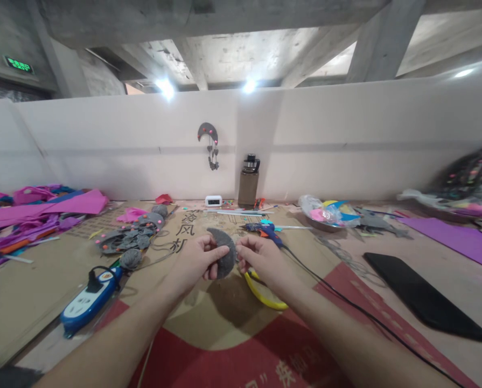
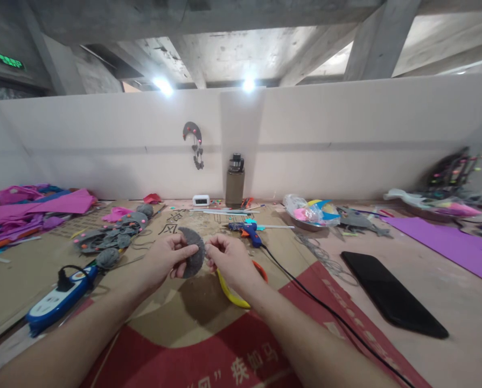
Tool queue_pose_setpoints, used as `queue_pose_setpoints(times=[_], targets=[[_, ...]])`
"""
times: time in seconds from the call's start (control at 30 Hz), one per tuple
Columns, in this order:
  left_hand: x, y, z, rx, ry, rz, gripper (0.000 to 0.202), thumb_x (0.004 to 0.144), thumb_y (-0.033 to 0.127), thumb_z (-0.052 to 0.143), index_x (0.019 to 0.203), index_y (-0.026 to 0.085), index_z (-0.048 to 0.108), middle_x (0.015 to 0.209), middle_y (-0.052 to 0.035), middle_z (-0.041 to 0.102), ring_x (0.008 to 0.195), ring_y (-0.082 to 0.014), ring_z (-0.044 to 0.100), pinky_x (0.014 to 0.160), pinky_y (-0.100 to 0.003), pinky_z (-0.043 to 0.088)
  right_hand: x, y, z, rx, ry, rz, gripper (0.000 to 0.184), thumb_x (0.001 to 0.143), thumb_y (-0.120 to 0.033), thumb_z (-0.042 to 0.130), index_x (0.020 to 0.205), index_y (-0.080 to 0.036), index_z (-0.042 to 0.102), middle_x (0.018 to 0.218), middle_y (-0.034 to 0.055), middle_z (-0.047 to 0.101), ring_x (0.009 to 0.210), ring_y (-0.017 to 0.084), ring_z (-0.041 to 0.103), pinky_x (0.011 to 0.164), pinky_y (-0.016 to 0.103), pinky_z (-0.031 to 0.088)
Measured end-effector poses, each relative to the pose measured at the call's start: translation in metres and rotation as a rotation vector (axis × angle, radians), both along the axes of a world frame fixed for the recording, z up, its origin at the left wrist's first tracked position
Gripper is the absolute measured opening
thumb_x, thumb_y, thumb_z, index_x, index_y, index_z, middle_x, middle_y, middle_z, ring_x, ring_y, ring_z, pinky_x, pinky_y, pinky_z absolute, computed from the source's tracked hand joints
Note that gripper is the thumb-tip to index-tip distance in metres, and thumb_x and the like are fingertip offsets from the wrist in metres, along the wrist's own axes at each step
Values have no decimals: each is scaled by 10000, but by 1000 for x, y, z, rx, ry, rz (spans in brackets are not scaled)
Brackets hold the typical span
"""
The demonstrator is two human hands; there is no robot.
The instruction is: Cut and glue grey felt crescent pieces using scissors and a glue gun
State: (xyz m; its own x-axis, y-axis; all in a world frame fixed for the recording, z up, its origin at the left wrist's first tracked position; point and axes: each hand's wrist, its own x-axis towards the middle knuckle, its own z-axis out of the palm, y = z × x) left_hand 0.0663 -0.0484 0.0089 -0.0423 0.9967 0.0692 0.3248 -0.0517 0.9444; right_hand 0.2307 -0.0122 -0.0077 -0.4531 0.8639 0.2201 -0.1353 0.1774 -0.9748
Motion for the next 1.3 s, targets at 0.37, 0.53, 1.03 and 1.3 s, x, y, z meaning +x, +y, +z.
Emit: queue_pose_setpoints(times=[0.37, 0.53, 1.03, 1.3], targets=[[2, -2, -2, 42, 108, 41, 319, 747, 454, 665, 695, 178, 514, 380, 36, 521, 309, -89, 439, 350, -188, 303, 6, -6, -2, 621, -409, -333, 126, 828, -220, 463, 705, -203, 483, 676, 0, 524, 623, 136, 458, 577, 258, 323], [-2, 2, -8, -9, -76, -71, 360, 749, 502, 657, 736, 168, 523, 367, 57, 477, 295, -65, 368, 352, -181, 229, 6, -8, 3, 456, -285, -266, 173, 844, -272, 457, 685, -205, 470, 648, -16, 509, 628, 134, 460, 580, 250, 345], [-9, -3, 4, -291, -517, -386, 312, 750, 397, 706, 890, 124, 651, 672, -2, 564, 384, 7, 252, 373, -170, 154, 8, 1, 1, 411, -27, -150, 392, 823, -307, 551, 1208, -238, 538, 1232, 76, 535, 1028, 177, 540, 815, 307, 473], [-1, -5, 1, -357, -485, -273, 356, 731, 461, 711, 874, 137, 676, 714, -53, 657, 523, -85, 537, 480, -179, 402, 6, -2, 5, 307, -53, -115, 202, 849, -338, 520, 763, -180, 612, 721, 10, 608, 716, 155, 570, 692, 276, 462]])
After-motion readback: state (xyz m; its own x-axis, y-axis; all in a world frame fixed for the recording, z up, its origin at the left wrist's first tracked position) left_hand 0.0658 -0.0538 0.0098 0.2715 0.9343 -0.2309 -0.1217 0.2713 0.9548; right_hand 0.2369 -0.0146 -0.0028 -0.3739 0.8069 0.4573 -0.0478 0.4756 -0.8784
